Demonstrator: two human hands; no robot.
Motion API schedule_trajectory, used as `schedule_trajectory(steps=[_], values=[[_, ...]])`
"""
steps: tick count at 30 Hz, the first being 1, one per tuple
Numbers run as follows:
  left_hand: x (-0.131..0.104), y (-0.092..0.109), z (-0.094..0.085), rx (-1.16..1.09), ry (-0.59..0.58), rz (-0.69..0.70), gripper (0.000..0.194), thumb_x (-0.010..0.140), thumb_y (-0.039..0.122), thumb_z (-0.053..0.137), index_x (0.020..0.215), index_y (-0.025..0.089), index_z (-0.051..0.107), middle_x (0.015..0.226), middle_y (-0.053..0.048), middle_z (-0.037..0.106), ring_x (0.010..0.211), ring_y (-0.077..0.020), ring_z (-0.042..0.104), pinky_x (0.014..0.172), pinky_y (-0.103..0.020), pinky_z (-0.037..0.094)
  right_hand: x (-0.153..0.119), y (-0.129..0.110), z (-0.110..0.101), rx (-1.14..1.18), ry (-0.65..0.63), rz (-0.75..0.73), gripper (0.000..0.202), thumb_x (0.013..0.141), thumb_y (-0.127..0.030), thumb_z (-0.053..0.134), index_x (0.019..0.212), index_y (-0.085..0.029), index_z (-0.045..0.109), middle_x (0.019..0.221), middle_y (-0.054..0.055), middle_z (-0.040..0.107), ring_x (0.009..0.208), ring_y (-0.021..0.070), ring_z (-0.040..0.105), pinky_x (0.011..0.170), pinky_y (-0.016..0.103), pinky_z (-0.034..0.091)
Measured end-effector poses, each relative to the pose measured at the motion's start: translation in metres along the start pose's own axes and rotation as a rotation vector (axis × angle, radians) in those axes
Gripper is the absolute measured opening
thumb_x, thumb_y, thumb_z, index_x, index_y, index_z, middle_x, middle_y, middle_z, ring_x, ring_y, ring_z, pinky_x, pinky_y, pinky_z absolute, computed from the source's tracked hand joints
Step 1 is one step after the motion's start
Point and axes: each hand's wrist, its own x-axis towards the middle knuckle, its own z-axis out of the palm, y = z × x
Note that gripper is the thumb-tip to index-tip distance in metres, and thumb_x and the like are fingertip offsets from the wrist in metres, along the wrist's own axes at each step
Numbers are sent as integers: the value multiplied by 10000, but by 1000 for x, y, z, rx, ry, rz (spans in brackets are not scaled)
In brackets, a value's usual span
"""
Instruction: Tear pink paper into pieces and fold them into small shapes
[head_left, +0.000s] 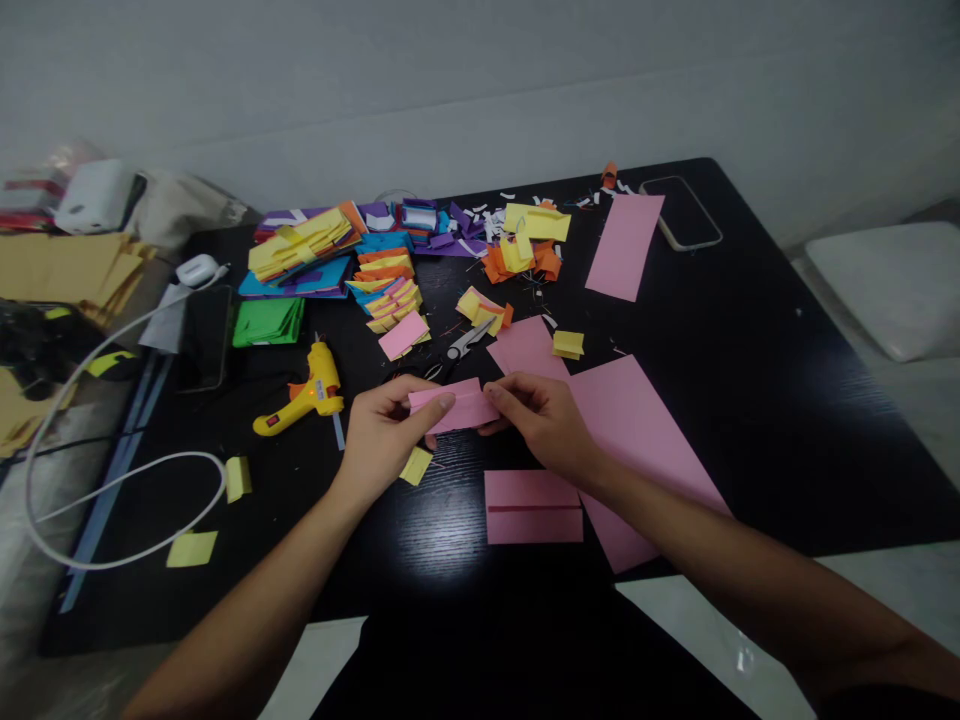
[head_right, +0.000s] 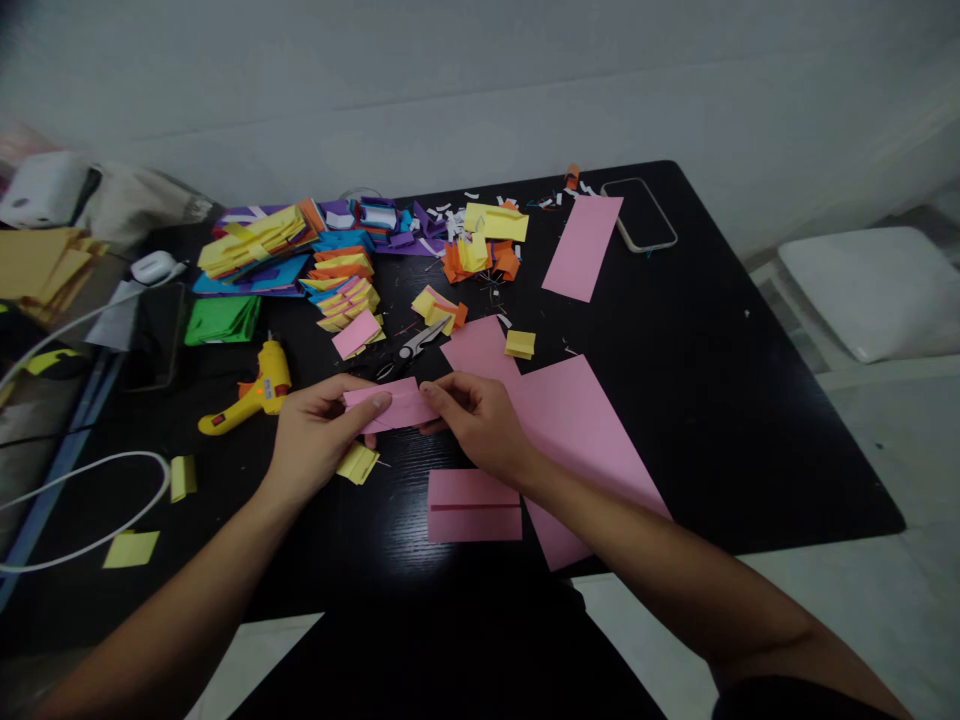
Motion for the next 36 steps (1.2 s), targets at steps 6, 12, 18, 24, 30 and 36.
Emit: schedule_trajectory(steps=[6,12,18,24,30,36], values=[[0,2,0,18,4,-1,155,807,300,839,818,164,766,572,30,669,401,-80,565,380,-166,420,-1,3,2,29,13,-4,376,757,-523,884,821,-181,742,751,-3,713,660,144,742,641,263,662],[-1,1,0,47,16,22,135,798,284,846,809,176,765,581,39,665,436,-78,562,428,-170,441,0,2,2,38,1,-6,384,757,-532,883,814,-179,743,738,-6,708,641,145,738,642,278,672],[3,0,-3,0,24,55,171,826,343,830,828,178,787,649,14,711,538,-104,619,533,-202,520,1,2,-1,6,26,-26,390,796,-553,849,835,-180,741,762,-1,704,663,147,737,661,280,669],[3,4,-3,16,57,51,199,808,362,844,821,173,785,615,12,707,529,-118,623,543,-229,530,1,6,-1,-5,37,-29,420,814,-581,827,860,-176,727,791,12,701,691,157,738,672,293,660],[3,3,-2,37,57,41,222,811,389,843,820,177,775,616,10,702,538,-129,633,553,-246,543,1,6,-2,-156,66,-92,388,899,-577,742,862,-196,683,795,22,692,711,167,709,678,305,603],[1,3,2,52,-25,36,255,803,422,845,789,183,760,626,10,702,554,-134,637,541,-243,534,0,5,1,-94,2,-79,381,822,-516,837,1008,-209,707,927,43,760,856,185,735,771,308,605]])
